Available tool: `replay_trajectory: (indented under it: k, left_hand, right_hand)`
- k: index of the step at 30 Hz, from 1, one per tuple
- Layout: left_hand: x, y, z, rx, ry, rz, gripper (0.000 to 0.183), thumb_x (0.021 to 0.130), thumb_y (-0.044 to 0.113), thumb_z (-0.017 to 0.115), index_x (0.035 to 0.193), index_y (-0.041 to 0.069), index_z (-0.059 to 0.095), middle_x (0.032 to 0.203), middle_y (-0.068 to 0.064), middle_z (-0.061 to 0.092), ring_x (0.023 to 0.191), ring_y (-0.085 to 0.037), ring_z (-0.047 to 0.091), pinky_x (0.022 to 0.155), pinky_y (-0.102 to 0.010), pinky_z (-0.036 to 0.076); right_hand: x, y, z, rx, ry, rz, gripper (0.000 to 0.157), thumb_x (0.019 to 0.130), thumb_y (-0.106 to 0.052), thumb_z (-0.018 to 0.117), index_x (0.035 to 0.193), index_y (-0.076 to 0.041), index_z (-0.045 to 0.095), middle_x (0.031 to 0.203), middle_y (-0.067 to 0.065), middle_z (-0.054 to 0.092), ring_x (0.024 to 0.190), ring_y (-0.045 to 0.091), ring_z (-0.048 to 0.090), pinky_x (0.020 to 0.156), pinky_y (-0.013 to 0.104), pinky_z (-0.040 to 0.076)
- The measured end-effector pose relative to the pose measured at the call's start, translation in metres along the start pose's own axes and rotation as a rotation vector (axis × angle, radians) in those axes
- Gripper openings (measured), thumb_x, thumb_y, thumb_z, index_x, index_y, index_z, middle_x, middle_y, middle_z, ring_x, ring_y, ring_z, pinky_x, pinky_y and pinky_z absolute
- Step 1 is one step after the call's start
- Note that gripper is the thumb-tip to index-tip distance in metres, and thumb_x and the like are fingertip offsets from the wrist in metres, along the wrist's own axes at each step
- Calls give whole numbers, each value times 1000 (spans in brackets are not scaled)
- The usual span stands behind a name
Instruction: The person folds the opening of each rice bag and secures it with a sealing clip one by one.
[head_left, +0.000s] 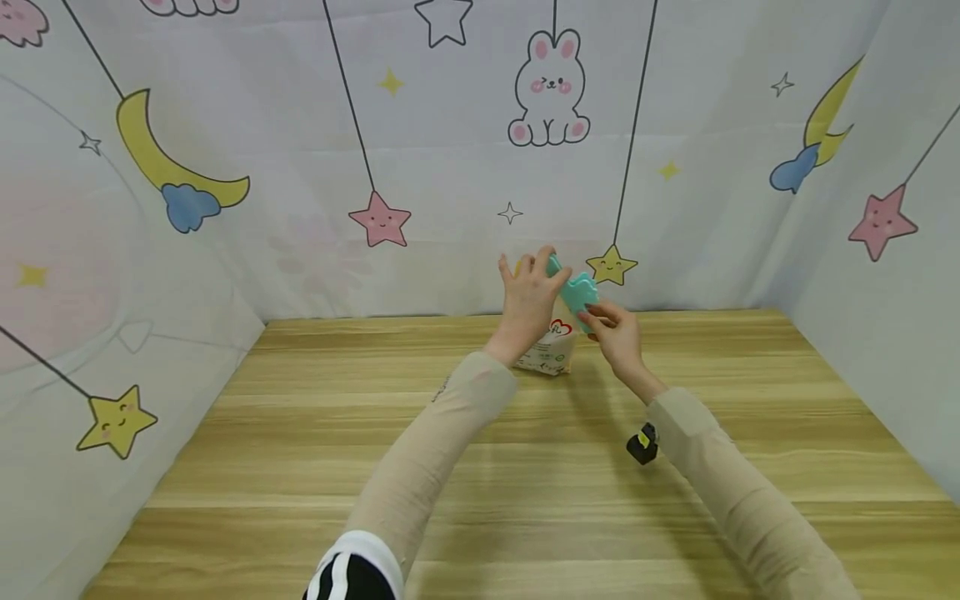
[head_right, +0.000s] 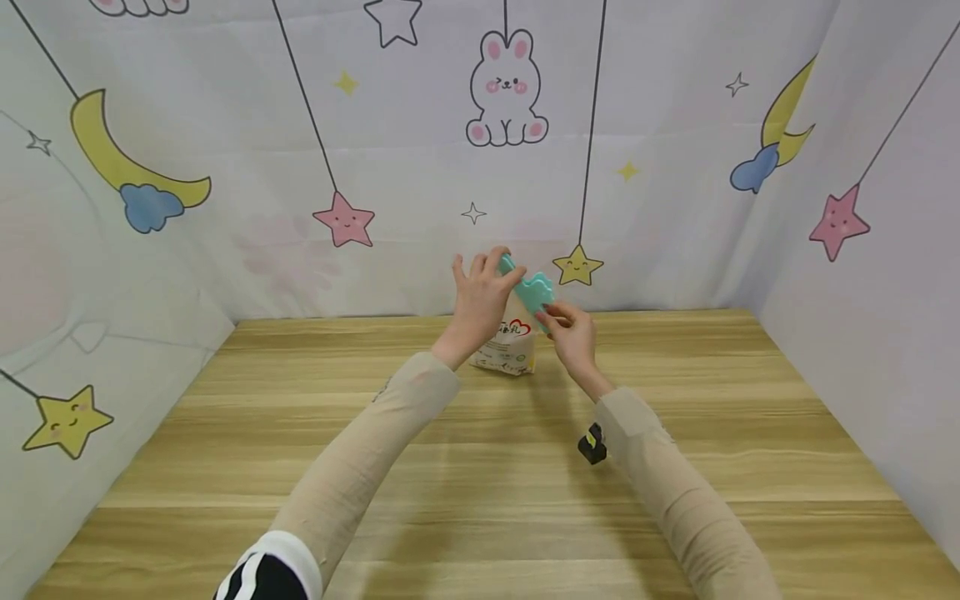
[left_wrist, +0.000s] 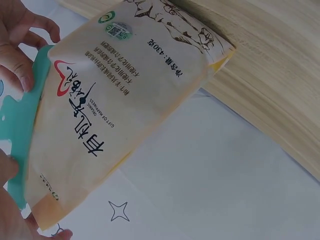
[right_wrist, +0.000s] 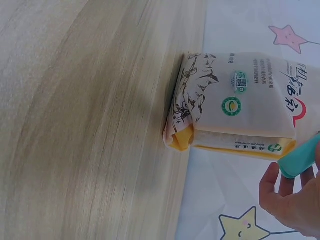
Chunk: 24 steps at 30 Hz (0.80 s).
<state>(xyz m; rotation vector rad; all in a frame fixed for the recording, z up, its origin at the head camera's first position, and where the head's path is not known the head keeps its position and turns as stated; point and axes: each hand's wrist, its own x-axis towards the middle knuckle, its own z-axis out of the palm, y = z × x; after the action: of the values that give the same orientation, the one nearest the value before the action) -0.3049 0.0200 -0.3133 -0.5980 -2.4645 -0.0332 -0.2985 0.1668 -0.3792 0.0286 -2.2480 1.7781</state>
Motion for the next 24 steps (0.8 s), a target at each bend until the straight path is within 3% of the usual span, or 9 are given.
replay_trajectory:
  k: [5,9,14,18,24]
  left_hand:
    - [-1,0,-2,-13,-14,4,43,84,8,57,122,28,52,134,-4,39,113,-24,46,94,-47,37]
    - [-1,0,-2,-11,-10,2,42,85,8,55,122,28,52,133,-4,39,112,-23,46,93,-47,37]
    - [-2,-1,-2,-1,3,2,45,87,11,54,127,29,48,133,-3,40,111,-23,48,92,-48,37]
    - [-3,-3,-2,5,7,-2,44,89,15,52,130,28,43,134,-4,40,111,-23,48,93,-50,36]
    - [-6,-5,-2,6,-1,-16,43,90,20,50,132,29,41,132,-6,40,114,-24,45,94,-52,34]
  right_hand:
    - [-1,-1,-1,-7,-17,-9,33,87,-16,57,114,3,57,117,19,57,86,7,58,78,37,51]
    - [-2,-1,-3,-23,-29,-18,34,88,-16,56,116,3,56,118,19,56,95,19,60,78,36,52]
    - [-5,0,-6,-75,-54,-56,36,90,-17,52,120,3,53,120,22,54,103,35,56,81,45,49]
    - [-6,3,-10,-145,-78,-92,37,91,-17,49,123,1,51,119,24,54,101,36,56,77,46,50]
    - [-7,7,-13,-143,-105,-71,36,91,-16,49,125,-4,50,118,24,54,97,31,56,76,45,51]
